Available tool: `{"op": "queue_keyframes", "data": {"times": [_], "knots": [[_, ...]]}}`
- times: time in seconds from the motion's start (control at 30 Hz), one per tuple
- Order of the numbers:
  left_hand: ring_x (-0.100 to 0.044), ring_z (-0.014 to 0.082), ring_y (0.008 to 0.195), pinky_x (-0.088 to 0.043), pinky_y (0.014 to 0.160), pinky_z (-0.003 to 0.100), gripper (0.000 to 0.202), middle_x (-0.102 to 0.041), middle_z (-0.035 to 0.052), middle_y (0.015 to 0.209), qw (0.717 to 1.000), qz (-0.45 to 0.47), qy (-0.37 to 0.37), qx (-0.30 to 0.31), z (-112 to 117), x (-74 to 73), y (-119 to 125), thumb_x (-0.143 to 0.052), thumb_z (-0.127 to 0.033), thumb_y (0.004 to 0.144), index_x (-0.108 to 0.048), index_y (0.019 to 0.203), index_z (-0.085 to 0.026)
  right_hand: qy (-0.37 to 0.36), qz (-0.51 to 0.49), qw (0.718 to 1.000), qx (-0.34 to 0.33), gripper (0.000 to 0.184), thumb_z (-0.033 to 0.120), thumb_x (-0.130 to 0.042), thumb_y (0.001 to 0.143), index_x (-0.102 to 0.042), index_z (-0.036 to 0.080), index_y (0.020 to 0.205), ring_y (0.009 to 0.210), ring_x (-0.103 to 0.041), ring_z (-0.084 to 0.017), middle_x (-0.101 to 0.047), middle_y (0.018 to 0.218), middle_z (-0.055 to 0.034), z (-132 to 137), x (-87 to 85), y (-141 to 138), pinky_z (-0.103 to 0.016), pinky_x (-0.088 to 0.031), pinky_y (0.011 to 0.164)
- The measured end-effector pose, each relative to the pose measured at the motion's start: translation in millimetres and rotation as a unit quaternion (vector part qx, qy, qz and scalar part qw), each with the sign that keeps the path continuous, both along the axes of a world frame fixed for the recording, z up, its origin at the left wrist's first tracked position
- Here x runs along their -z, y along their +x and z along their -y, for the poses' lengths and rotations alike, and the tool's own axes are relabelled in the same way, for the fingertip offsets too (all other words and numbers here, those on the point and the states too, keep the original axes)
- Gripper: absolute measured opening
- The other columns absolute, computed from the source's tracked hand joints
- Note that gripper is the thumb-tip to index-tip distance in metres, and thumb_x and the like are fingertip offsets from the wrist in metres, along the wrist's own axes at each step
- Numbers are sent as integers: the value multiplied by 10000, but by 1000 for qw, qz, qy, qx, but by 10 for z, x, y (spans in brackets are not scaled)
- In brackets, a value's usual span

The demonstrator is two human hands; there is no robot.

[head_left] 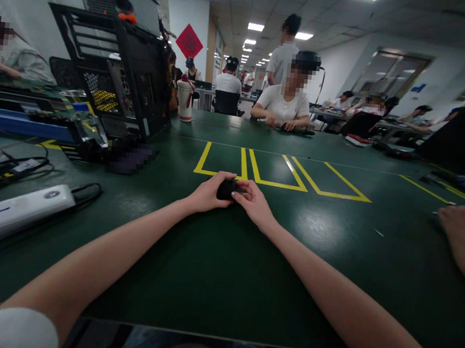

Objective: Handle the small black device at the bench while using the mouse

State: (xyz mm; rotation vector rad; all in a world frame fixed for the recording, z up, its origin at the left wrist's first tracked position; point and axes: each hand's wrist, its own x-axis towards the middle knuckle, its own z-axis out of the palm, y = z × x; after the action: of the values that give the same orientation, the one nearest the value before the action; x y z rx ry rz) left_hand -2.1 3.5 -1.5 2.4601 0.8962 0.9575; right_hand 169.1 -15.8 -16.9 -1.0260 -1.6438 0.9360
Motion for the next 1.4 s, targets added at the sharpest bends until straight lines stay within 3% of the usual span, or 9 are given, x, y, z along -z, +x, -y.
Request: {"op": "queue_keyframes", "data": {"times": [0.13, 0.43, 0.63, 0.8, 0.97, 1.07, 1.2, 1.4], "knots": [[-473, 221, 1075, -397, 894, 370, 626, -456, 72, 1190, 1000, 24, 1, 6, -65, 66, -1, -638, -225, 639, -343, 1191, -221, -18, 7, 1000, -21, 392, 267, -551, 736, -464, 226, 1116, 871, -579, -153, -521, 1134, -57, -47, 30, 10, -375, -447, 830], [-484, 220, 1044, -403, 869, 373, 627, -469, 64, 1150, 999, 39, 13, 12, -66, 81, -10, -654, -209, 614, -363, 1169, -229, -8, -64, 997, -47, 219, 233, -593, 710, -530, 208, 918, 958, -538, -159, -554, 973, -25, 9, -45, -13, -365, -420, 886], [-488, 218, 1027, -407, 856, 371, 613, -475, 61, 1126, 999, 42, 20, 12, -68, 93, -8, -654, -219, 613, -365, 1154, -225, -40, -46, 997, -56, 342, 253, -579, 723, -486, 215, 1050, 926, -564, -164, -533, 1059, -42, -27, -8, 10, -401, -422, 884], [-486, 213, 1023, -416, 846, 365, 615, -469, 55, 1118, 999, 43, 21, 13, -67, 92, -13, -648, -193, 613, -360, 1155, -233, -31, -53, 995, -80, 336, 222, -626, 675, -492, 225, 983, 968, -542, -164, -532, 1058, -22, 1, -26, 26, -393, -413, 906], [-480, 213, 1027, -420, 848, 373, 619, -459, 49, 1116, 999, 28, 32, 12, -54, 78, -13, -660, -205, 610, -358, 1148, -237, -31, -71, 995, -59, 239, 256, -605, 702, -509, 213, 917, 946, -549, -160, -540, 980, -21, 30, -69, -8, -388, -415, 889], [-477, 214, 1032, -417, 857, 379, 617, -455, 48, 1116, 999, 25, 36, 9, -51, 76, -12, -664, -209, 608, -359, 1143, -238, -42, -63, 996, -42, 299, 246, -611, 694, -504, 207, 971, 923, -559, -161, -546, 986, -32, 16, -70, -17, -392, -415, 883], [-480, 213, 1024, -417, 856, 380, 616, -454, 47, 1110, 999, 26, 38, 6, -53, 83, -12, -665, -213, 609, -358, 1143, -242, -56, -51, 995, -60, 320, 245, -604, 698, -505, 203, 1000, 916, -565, -164, -537, 1050, -44, 1, -56, 0, -395, -414, 885], [-473, 209, 1032, -417, 855, 364, 620, -450, 49, 1117, 999, 23, 43, 10, -53, 84, -12, -658, -209, 615, -352, 1154, -235, -45, -76, 994, -70, 293, 224, -631, 674, -493, 217, 933, 932, -548, -149, -527, 973, -14, 28, -70, 2, -369, -420, 883]]}}
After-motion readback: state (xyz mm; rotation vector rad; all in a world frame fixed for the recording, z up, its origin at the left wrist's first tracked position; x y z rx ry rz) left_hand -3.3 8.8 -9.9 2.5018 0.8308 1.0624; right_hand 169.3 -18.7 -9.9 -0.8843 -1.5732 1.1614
